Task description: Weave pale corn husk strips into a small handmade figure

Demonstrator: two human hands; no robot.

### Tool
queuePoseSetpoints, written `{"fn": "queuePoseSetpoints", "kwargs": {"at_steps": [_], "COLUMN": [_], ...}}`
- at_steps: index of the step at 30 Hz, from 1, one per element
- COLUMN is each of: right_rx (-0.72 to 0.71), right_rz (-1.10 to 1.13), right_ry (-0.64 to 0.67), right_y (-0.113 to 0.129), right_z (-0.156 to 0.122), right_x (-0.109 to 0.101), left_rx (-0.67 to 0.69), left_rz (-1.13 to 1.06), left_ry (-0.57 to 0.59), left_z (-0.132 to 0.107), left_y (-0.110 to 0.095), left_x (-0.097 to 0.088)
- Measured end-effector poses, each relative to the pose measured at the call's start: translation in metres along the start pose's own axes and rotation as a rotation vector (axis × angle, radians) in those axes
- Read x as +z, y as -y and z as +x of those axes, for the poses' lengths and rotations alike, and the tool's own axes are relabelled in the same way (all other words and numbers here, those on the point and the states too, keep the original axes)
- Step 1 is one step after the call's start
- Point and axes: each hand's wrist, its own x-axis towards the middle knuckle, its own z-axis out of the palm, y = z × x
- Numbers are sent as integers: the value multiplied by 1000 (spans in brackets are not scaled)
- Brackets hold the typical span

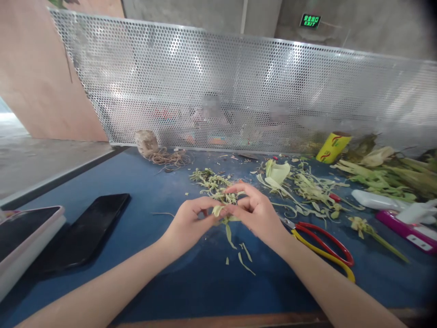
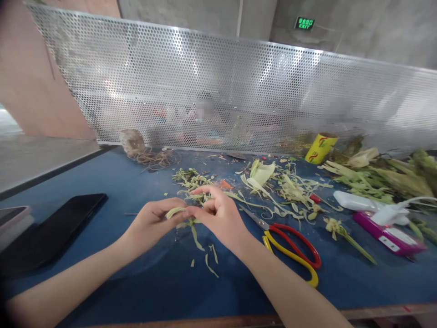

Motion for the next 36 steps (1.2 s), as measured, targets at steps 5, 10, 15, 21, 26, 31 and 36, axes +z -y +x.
{"fn": "queuePoseSetpoints", "kwargs": {"at_steps": [5, 10, 15, 21, 26, 31, 36], "right_rx": [-12, 4, 74, 208, 23, -145, -114], "right_rz": [-56, -30, 10, 5, -281, -371, -316], "right_ry": [101, 117, 152, 128, 75, 51, -8], "right_y": [2, 2, 3, -3, -4, -2, -5], "right_z": [-2, -2, -2, 2, 3, 2, 4], "right_x": [-4, -4, -4, -9, -6, 2, 1], "left_rx": [-69, -108, -117, -30, -19, 1, -25], "left_rz": [-41, -63, -22, 11, 49, 79, -44], "left_ry": [-188, -227, -235, -207, -211, -197, -177], "left_z": [3, 4, 3, 2, 0, -2, -3], "left_y": [2, -2, 1, -2, -2, -1, -2], "left_x": [-6, -11, -13, -15, -12, -3, -3]}}
